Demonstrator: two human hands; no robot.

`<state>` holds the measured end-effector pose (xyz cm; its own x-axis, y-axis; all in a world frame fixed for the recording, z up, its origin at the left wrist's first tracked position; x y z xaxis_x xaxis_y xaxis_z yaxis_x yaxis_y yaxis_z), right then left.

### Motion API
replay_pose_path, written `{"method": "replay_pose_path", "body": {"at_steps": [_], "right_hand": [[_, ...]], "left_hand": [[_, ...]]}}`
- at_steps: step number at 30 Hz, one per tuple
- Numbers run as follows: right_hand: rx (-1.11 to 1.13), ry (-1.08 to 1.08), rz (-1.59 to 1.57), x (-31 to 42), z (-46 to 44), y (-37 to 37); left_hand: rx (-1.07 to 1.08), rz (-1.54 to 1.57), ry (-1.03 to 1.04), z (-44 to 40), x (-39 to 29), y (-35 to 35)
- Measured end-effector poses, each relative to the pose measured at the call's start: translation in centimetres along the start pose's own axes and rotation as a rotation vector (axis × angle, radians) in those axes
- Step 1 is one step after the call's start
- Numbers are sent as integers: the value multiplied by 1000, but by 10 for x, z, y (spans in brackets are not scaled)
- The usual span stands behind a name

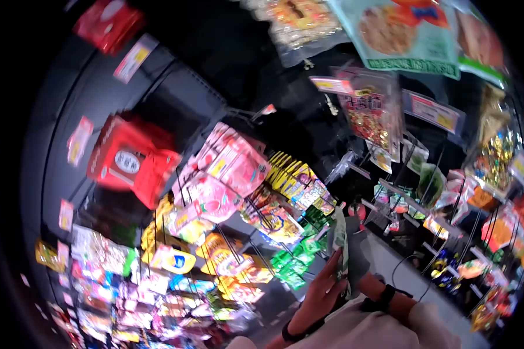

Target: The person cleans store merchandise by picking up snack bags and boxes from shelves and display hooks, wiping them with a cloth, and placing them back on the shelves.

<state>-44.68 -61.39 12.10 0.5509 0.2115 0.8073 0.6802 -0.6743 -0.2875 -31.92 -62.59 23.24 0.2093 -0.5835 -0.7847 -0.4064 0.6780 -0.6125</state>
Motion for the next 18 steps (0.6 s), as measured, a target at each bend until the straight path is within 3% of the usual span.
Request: {"method": "replay_pose_path", "body": {"at_steps": [4, 7, 8, 10, 12, 14, 16, 18], "right_hand": [[-146, 52, -121, 12, 4, 14], [-278, 66, -182, 36, 6, 1], [-273, 57, -217, 44, 11, -5], [-265, 85, -255, 58, 17, -22], [-145, 139, -8, 68, 16, -35], [46, 313, 30, 59, 24, -25], [-162, 102, 242, 61, 29, -29], [-87, 227, 123, 40, 55, -6]], "left_hand": [[-11, -66, 99, -8, -6, -9], [-67, -220, 50, -13, -6, -6], [-83, -307, 88, -13, -3, -4], [-1, -215, -49, -13, -5, 1], [-10, -176, -15, -14, -4, 8], [-17, -159, 0, -18, 3, 13], [-18, -121, 42, -17, 10, 19], [-6, 16, -187, -5, 30, 24]]}}
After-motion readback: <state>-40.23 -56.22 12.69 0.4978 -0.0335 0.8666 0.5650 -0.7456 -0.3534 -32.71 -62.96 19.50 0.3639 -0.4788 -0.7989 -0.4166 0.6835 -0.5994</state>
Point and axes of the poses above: each hand's wrist, its own z-axis away from the middle knuckle, its own y-axis out of the palm, x = y × z, the point moved 4 cm from there along -z, towards the middle knuckle, and after that the axes turned 8 degrees about -z, right-handed, at the moved point
